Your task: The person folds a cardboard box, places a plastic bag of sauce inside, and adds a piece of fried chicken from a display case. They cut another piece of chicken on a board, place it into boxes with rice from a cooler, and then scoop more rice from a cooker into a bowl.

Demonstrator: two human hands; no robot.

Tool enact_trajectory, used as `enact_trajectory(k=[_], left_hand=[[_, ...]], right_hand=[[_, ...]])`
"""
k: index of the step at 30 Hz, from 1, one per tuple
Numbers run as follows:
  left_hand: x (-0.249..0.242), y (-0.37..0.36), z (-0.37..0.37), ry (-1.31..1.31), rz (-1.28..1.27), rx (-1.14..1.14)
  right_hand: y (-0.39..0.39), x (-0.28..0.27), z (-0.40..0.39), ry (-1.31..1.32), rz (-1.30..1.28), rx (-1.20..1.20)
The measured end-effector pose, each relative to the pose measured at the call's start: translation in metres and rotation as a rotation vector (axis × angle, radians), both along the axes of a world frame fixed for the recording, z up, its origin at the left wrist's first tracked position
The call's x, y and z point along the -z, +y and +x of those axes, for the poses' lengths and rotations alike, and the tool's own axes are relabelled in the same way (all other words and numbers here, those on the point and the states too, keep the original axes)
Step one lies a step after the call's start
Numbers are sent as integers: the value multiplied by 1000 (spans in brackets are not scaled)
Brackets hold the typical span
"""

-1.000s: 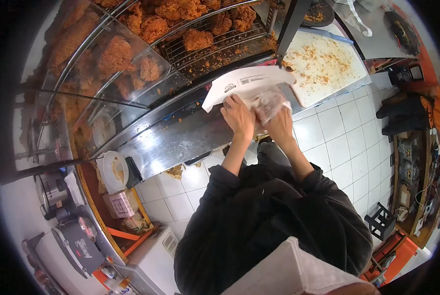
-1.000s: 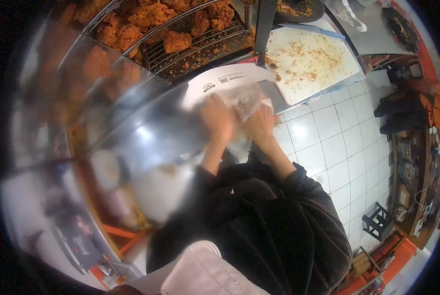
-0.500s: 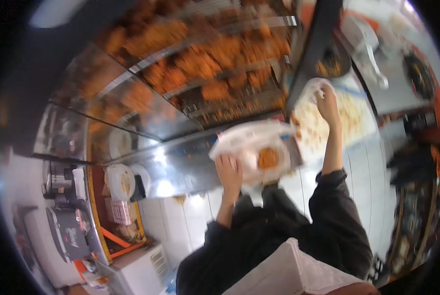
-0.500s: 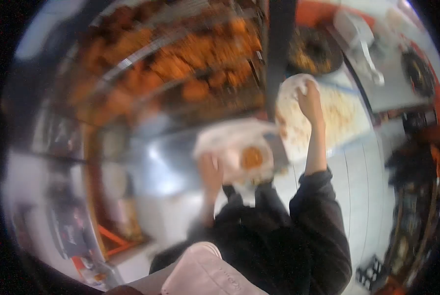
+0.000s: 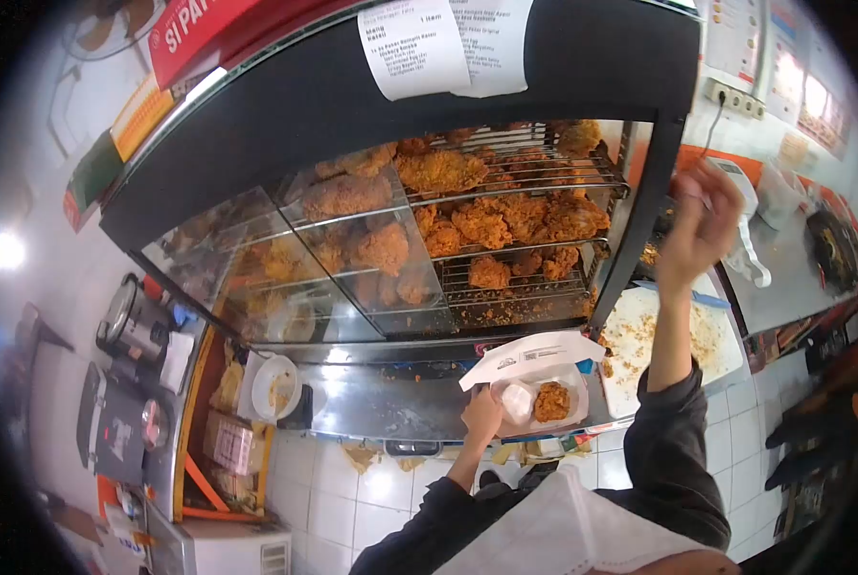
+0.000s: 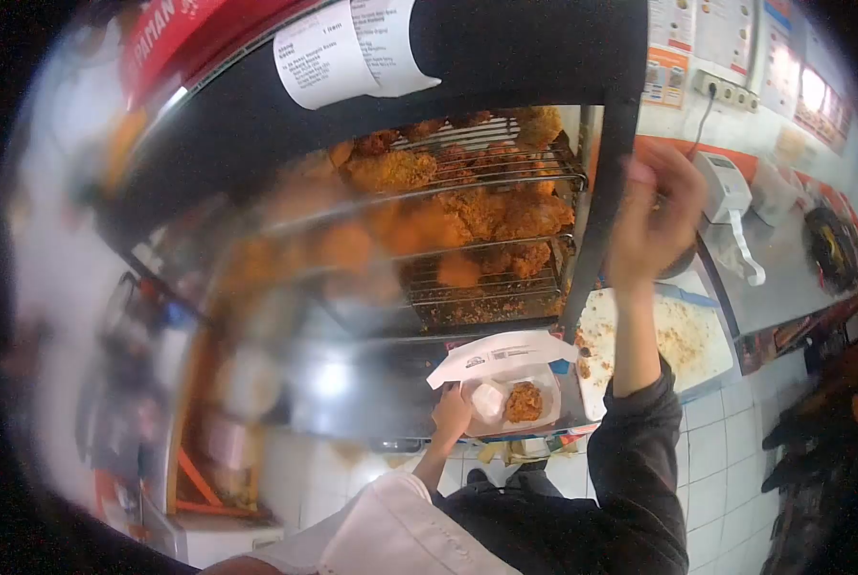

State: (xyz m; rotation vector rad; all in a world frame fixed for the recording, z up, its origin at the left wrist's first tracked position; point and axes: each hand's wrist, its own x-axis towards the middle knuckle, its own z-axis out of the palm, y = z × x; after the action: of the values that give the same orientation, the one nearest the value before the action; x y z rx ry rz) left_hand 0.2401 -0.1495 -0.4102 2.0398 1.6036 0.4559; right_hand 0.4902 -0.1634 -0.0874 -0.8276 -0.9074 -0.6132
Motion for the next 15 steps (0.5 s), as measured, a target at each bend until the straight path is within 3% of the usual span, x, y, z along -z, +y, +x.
enact_trajectory(k=[2,4,5,9,10,15], left_hand=[[-5,3,0,26,-7,54],[-7,3,2,40,-16,100],[-7,3,1,31,-15,114],[0,9,-4,-52,-115,133],[1,6,-8,-152,-104,153],[29,9,-19,-152,-15,206]], right_hand=[[2,-65,-53,-457,-119,117],[31,-102,-74,-573,-134,208],[23,-113,-92,-616,-341,350],[6,-140,-102,-344,-412,-443],[25,-128,-71,-457,-345,-513],[-50,-99,-44,-289,-445,-589]])
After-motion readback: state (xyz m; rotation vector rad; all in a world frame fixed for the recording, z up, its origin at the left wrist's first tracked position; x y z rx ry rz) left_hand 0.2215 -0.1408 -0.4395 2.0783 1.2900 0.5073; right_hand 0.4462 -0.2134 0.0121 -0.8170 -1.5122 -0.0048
